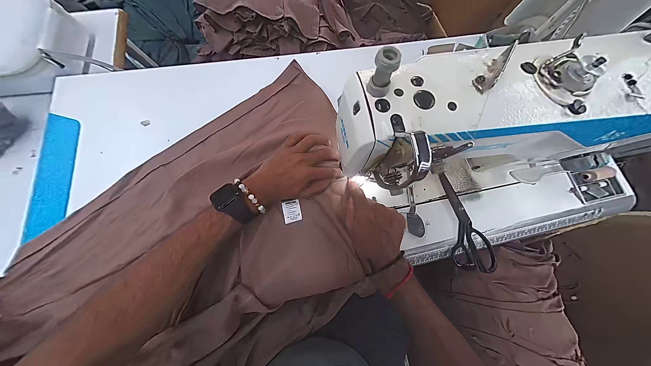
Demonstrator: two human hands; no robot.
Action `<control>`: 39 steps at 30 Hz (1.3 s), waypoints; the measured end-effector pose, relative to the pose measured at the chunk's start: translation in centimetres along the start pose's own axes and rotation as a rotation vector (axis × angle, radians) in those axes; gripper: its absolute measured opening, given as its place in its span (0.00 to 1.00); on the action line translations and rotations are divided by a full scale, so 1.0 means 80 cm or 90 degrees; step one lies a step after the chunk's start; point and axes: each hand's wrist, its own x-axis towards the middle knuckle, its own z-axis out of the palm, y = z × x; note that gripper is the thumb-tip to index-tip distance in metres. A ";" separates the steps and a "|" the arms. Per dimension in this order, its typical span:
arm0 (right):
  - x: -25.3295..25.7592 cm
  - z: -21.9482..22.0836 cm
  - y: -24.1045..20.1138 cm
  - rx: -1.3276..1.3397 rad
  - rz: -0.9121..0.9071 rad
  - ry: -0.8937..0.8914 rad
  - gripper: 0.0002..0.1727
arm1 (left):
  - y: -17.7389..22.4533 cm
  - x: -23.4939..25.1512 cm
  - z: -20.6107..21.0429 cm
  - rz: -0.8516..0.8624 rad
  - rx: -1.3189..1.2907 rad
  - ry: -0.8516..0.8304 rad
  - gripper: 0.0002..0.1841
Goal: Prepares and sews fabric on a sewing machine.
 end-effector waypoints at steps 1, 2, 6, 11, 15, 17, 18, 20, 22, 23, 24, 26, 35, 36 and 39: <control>0.001 0.001 -0.001 0.003 0.010 0.003 0.19 | 0.009 0.001 -0.009 -0.025 0.023 -0.025 0.16; 0.000 0.002 -0.002 0.012 0.020 0.010 0.18 | 0.028 0.000 -0.022 -0.079 0.050 -0.051 0.15; -0.017 0.008 -0.003 0.088 0.079 0.030 0.19 | 0.177 -0.053 -0.054 -0.500 0.106 -0.066 0.25; -0.013 -0.002 0.005 0.178 0.146 0.022 0.18 | 0.254 -0.159 -0.044 -0.777 0.002 -0.114 0.42; 0.010 -0.028 0.024 0.280 0.235 -0.266 0.23 | 0.152 -0.211 -0.039 -0.659 0.083 -0.068 0.38; 0.023 -0.032 0.030 0.305 0.251 -0.350 0.25 | 0.073 -0.228 -0.038 -0.543 0.123 -0.065 0.39; 0.025 -0.032 0.030 0.325 0.252 -0.366 0.25 | 0.033 -0.232 -0.043 -0.486 0.120 -0.085 0.39; 0.024 -0.029 0.025 0.378 0.253 -0.371 0.22 | -0.028 -0.227 -0.058 -0.419 0.076 -0.146 0.40; 0.017 -0.027 0.014 0.394 0.261 -0.348 0.21 | -0.048 -0.195 -0.084 -0.441 0.044 -0.252 0.39; 0.011 -0.027 0.010 0.388 0.270 -0.336 0.20 | -0.035 -0.167 -0.099 -0.477 0.041 -0.304 0.35; 0.013 -0.027 0.008 0.381 0.274 -0.312 0.20 | -0.015 -0.131 -0.109 -0.505 0.053 -0.287 0.27; 0.009 -0.028 0.004 0.353 0.278 -0.274 0.21 | 0.042 -0.071 -0.095 -0.456 0.032 -0.111 0.14; -0.030 -0.014 -0.008 0.134 0.110 -0.058 0.24 | 0.115 -0.028 0.021 -0.301 -0.088 0.012 0.21; -0.027 -0.014 -0.010 0.112 0.096 -0.053 0.24 | 0.112 -0.028 0.020 -0.296 -0.065 0.012 0.20; -0.026 -0.015 -0.009 0.097 0.080 -0.044 0.23 | 0.110 -0.028 0.019 -0.291 -0.031 0.010 0.21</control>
